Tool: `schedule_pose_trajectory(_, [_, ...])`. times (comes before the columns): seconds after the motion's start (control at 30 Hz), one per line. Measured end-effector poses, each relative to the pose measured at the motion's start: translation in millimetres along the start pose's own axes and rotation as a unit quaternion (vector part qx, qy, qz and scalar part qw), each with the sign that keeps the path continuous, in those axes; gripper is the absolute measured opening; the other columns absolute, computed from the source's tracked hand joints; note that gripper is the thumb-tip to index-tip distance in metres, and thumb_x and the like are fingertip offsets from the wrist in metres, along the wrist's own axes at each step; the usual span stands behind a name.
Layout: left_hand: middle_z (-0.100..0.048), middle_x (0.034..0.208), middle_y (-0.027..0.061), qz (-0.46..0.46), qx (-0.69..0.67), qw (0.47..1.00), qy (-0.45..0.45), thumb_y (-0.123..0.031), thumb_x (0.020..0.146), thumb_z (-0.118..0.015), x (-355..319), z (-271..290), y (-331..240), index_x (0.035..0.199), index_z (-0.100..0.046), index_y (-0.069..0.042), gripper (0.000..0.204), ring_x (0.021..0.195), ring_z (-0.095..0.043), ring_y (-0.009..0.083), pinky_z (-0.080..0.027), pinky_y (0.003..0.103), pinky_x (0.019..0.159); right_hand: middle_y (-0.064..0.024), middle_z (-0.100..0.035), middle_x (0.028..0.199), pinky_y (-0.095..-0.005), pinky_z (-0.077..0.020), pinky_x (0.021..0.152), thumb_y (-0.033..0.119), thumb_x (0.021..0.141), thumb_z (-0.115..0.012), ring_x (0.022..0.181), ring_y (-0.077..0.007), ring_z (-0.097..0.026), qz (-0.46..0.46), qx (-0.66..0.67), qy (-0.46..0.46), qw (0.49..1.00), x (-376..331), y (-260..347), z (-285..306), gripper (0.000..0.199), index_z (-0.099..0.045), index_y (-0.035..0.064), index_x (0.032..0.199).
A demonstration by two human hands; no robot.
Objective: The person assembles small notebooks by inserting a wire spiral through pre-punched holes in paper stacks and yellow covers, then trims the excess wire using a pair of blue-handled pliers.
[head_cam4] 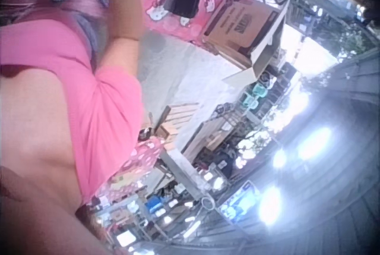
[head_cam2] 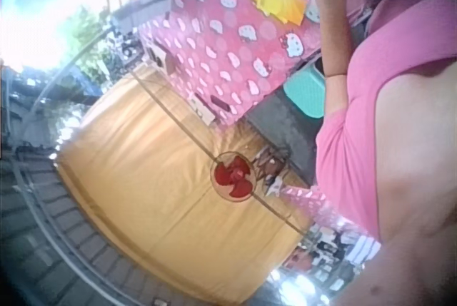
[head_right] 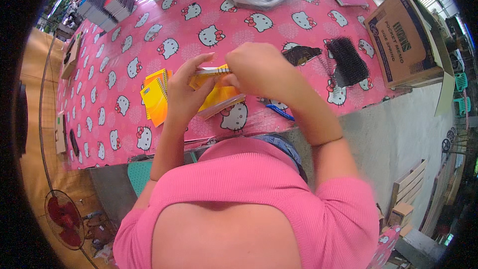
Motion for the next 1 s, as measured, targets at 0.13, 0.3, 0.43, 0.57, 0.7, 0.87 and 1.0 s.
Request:
schedule_pose_trajectory(0.13, [-0.061, 0.112, 0.0117, 0.032, -0.037, 0.999, 0.014, -0.002, 0.068, -0.072, 5.2, 2.1, -8.1, 0.114, -0.06, -0.008, 0.048, 0.086, -0.064, 0.0233, -0.053, 0.034, 0.076, -0.0159, -0.066, 0.084, -0.0422, -0.0501, 0.072, 0.028, 0.073, -0.073, 0.081, -0.0337, -0.064, 0.051, -0.01, 0.127, 0.991, 15.6, -2.4, -7.2, 0.034, -0.066, 0.0018, 0.093])
schedule_pose_trajectory(0.3, [-0.057, 0.12, 0.0098, 0.041, -0.018, 0.999, 0.002, 0.002, 0.066, -0.074, -3.4, 3.8, 6.2, 0.119, -0.06, -0.006, 0.055, 0.085, -0.063, 0.0146, -0.052, 0.027, 0.077, -0.0151, -0.064, 0.08, -0.0434, -0.0493, 0.07, 0.03, 0.073, -0.074, 0.079, -0.0345, -0.063, 0.081, 0.043, -0.085, 0.992, 6.3, 5.3, 0.8, 0.031, -0.064, 0.0019, 0.083])
schedule_pose_trajectory(0.43, [-0.057, 0.118, 0.0147, 0.034, -0.048, 0.998, 0.015, 0.002, 0.065, -0.072, 1.1, 4.1, 3.2, 0.117, -0.058, -0.007, 0.054, 0.087, -0.065, 0.0226, -0.053, 0.033, 0.077, -0.0144, -0.063, 0.08, -0.0436, -0.049, 0.071, 0.03, 0.074, -0.072, 0.079, -0.0347, -0.063, 0.05, -0.006, 0.045, 0.998, 11.4, 10.0, -1.2, 0.032, -0.063, 0.0026, 0.089])
schedule_pose_trajectory(0.57, [-0.057, 0.122, 0.011, 0.014, -0.046, 0.999, 0.023, 0.002, 0.066, -0.075, 5.6, 6.4, -0.9, 0.12, -0.059, -0.007, 0.057, 0.094, -0.063, 0.0192, -0.052, 0.03, 0.082, -0.0144, -0.064, 0.08, -0.0435, -0.0492, 0.071, 0.03, 0.073, -0.071, 0.08, -0.0349, -0.063, 0.059, -0.009, 0.08, 0.995, 19.2, 11.0, -6.7, 0.032, -0.062, 0.0024, 0.086])
schedule_pose_trajectory(0.7, [-0.059, 0.118, 0.0107, -0.041, 0.052, 0.997, -0.04, 0.002, 0.071, -0.074, -6.6, 7.4, 12.6, 0.119, -0.058, -0.004, 0.052, 0.098, -0.062, 0.0188, -0.051, 0.03, 0.084, -0.0151, -0.064, 0.08, -0.0435, -0.0493, 0.072, 0.032, 0.072, -0.072, 0.081, -0.0345, -0.063, 0.039, -0.012, 0.075, 0.996, 25.1, 14.6, -3.9, 0.034, -0.061, 0.0023, 0.085])
schedule_pose_trajectory(0.87, [-0.061, 0.106, 0.0064, 0.189, -0.344, 0.917, -0.062, 0.006, 0.081, -0.066, -19.0, -2.0, 22.0, 0.114, -0.059, -0.001, 0.035, 0.097, -0.06, 0.0115, -0.051, 0.024, 0.083, -0.0161, -0.065, 0.082, -0.0437, -0.0495, 0.073, 0.031, 0.073, -0.07, 0.082, -0.0346, -0.063, 0.027, -0.047, 0.11, 0.992, 38.8, 8.7, -9.3, 0.034, -0.062, 0.0011, 0.087])
schedule_pose_trajectory(1.0, [-0.062, 0.102, 0.006, 0.207, -0.385, 0.892, -0.113, 0.006, 0.082, -0.066, -31.4, -1.5, 30.4, 0.112, -0.059, 0.001, 0.032, 0.094, -0.06, 0.0109, -0.051, 0.024, 0.08, -0.0167, -0.066, 0.084, -0.0433, -0.0506, 0.072, 0.029, 0.073, -0.07, 0.082, -0.0346, -0.064, 0.068, 0.019, -0.027, 0.997, 28.9, 24.1, -0.7, 0.032, -0.064, 0.0011, 0.088])
Point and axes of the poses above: each hand's wrist, its own x-axis towards the middle knuckle, its own z-axis out of the back of the hand, y = z × x, the point moved 1 cm from there along x, towards the middle knuckle
